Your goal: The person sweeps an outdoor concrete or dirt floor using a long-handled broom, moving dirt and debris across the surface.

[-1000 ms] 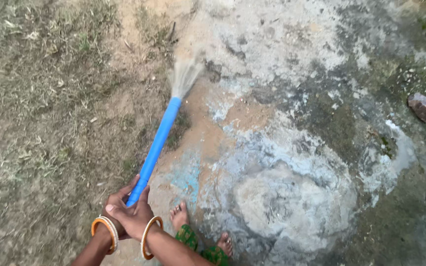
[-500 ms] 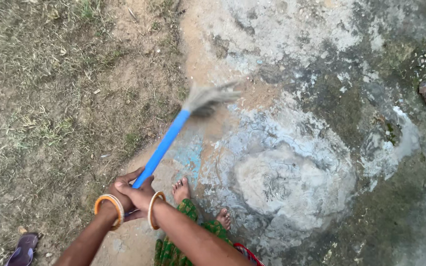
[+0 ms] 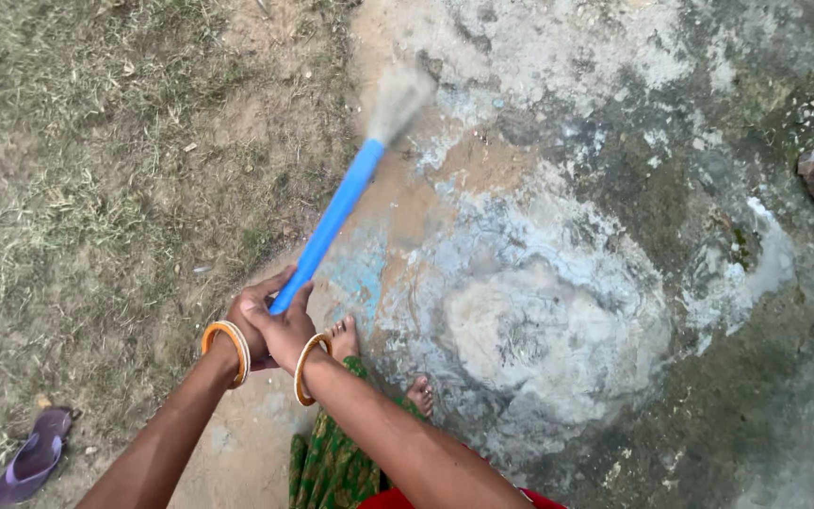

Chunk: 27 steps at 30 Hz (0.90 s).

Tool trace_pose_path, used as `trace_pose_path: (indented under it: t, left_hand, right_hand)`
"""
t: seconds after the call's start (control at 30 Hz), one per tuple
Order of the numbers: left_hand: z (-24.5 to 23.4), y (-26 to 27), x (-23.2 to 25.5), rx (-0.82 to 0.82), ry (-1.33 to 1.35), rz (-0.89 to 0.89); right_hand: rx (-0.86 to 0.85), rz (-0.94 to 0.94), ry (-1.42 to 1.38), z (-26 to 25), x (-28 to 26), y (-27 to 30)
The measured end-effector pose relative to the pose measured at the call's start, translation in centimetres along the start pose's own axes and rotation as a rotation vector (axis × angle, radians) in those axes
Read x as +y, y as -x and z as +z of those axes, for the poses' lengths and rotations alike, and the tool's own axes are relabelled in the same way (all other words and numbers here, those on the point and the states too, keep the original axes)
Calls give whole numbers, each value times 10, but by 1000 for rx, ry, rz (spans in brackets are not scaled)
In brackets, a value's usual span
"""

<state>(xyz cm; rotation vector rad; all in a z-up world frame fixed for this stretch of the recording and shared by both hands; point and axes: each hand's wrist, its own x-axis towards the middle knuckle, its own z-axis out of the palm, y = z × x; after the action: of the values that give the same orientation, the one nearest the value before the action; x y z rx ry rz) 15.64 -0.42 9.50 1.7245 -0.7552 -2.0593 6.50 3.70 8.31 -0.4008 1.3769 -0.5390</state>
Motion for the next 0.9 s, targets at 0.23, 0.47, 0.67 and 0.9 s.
trace_pose_path:
  t: [0.23, 0.47, 0.67, 0.9]
  left_hand:
    - [-2, 9, -34, -89, -206, -54]
    - [38, 31, -64, 406, -518, 78]
    - [43, 43, -74, 345, -369, 111]
    - [2, 8, -127, -89, -496, 359]
  right_hand:
    - [-115, 284, -397, -2, 16, 21]
    - [-244, 115, -53, -38, 21, 29]
    - [-72, -361, -48, -31, 73, 41]
    - [319, -133, -256, 7, 91, 57]
